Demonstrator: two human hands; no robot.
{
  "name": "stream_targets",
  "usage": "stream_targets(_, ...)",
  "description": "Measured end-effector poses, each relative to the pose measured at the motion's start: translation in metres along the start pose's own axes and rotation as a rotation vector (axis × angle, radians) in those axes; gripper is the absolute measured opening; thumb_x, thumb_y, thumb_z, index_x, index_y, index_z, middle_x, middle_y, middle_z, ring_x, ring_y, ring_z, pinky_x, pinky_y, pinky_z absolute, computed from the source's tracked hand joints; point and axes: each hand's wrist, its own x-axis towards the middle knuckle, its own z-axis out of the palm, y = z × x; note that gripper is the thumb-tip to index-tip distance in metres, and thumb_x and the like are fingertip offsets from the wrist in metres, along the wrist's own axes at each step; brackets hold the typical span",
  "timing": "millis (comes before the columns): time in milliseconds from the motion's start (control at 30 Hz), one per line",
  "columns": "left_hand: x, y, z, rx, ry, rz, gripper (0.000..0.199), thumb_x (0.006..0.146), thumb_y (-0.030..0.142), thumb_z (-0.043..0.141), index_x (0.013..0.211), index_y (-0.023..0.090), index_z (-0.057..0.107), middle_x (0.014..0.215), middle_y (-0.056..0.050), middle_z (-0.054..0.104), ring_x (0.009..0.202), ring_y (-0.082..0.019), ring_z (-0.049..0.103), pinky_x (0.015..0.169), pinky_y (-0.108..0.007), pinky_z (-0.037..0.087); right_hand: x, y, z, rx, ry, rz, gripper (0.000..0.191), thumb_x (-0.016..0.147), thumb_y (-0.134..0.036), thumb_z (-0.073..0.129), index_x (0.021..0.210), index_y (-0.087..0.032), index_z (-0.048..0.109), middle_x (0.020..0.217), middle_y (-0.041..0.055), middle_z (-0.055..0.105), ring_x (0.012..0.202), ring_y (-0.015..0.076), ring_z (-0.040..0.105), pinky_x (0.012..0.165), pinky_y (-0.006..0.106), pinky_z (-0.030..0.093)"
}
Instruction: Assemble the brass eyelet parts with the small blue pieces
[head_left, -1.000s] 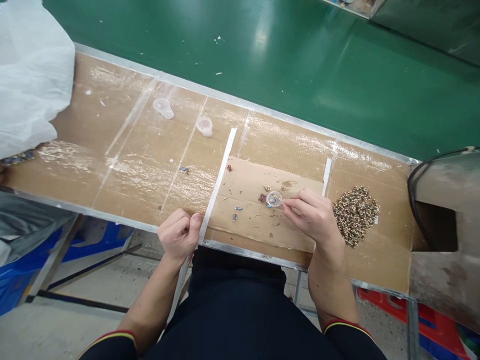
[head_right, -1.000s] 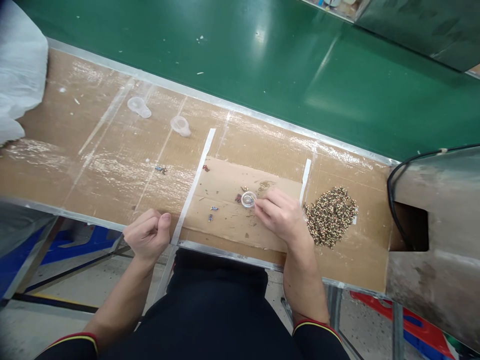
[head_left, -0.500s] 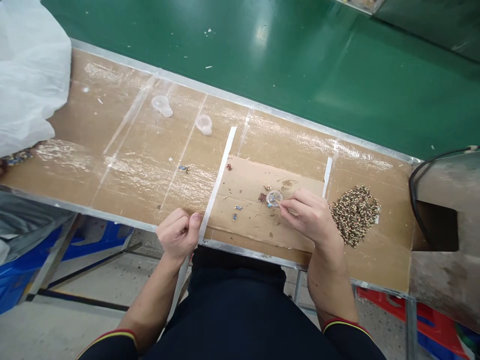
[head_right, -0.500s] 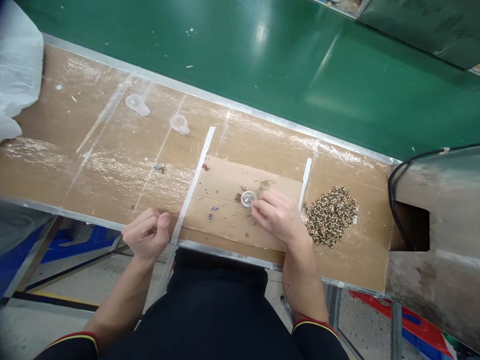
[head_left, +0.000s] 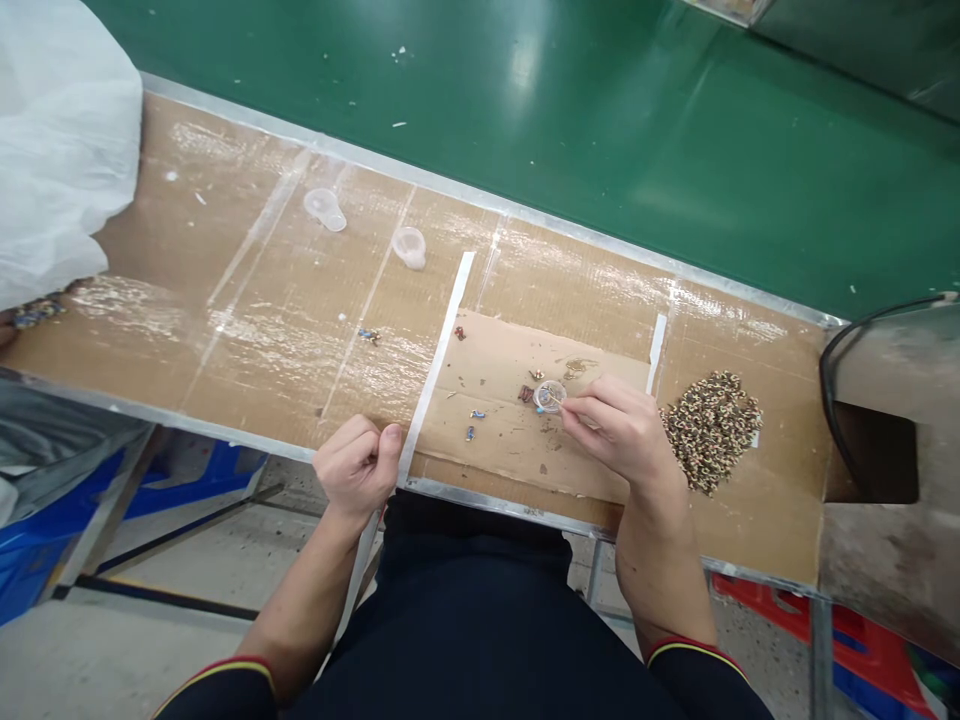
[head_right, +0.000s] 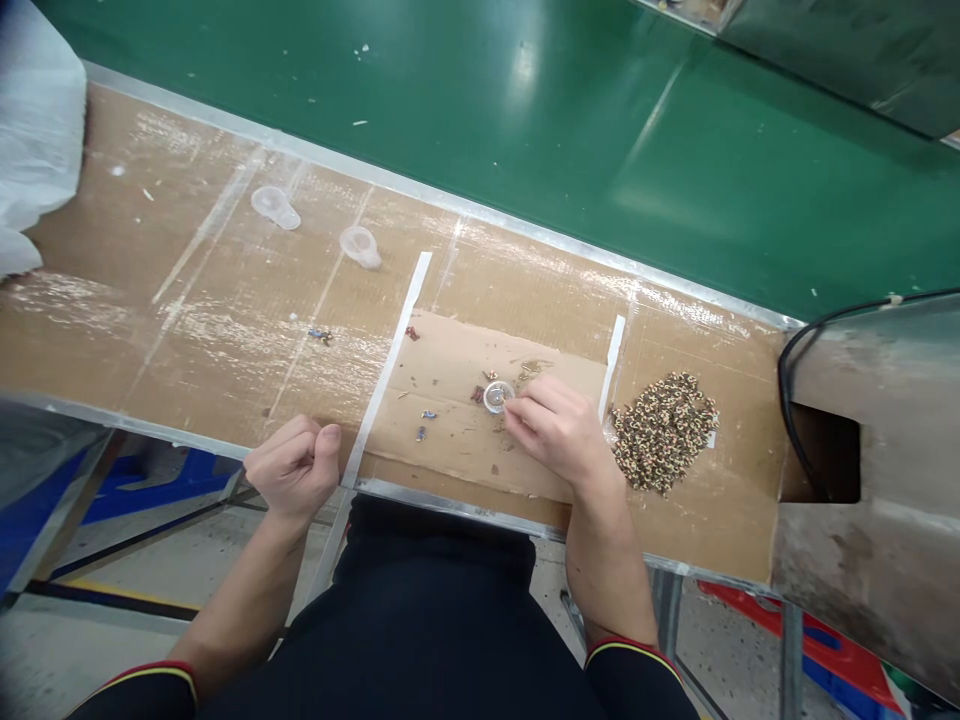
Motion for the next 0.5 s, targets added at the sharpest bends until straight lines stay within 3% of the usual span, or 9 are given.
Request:
stream_targets(233, 0.001, 0.001, 0.0, 0.001, -0.004, 0.002, 0.051, 0.091, 0.01, 0.064, 0.053, 0.019, 0.03, 0.047, 0.005, 0.034, 0.043, -0.007, 0.033, 0.043, -0.026, 0.023, -0.001, 0.003, 0.005, 0.075, -0.032, 0.019, 0.017, 0.095, -0.015, 0.065, 0.08, -0.021, 0.07, 0.073, 0.0023, 0.067, 0.067, 0.0136, 0.062, 0.06, 0.027, 0.051)
stream_targets(500, 0.0, 0.0, 0.0, -0.01, -0.001, 0.025, 0.049, 0.088, 0.004, 0.065, 0.055, 0.019, 0.031, 0.049, 0.005, 0.034, 0.045, -0.006, 0.033, 0.044, -0.026, 0.024, 0.0, 0.004, 0.014, 0.165, 0.078, 0.047, 0.011, 0.093, -0.014, 0.068, 0.084, -0.02, 0.072, 0.072, 0.0025, 0.07, 0.067, 0.0146, 0.066, 0.059, 0.029, 0.056)
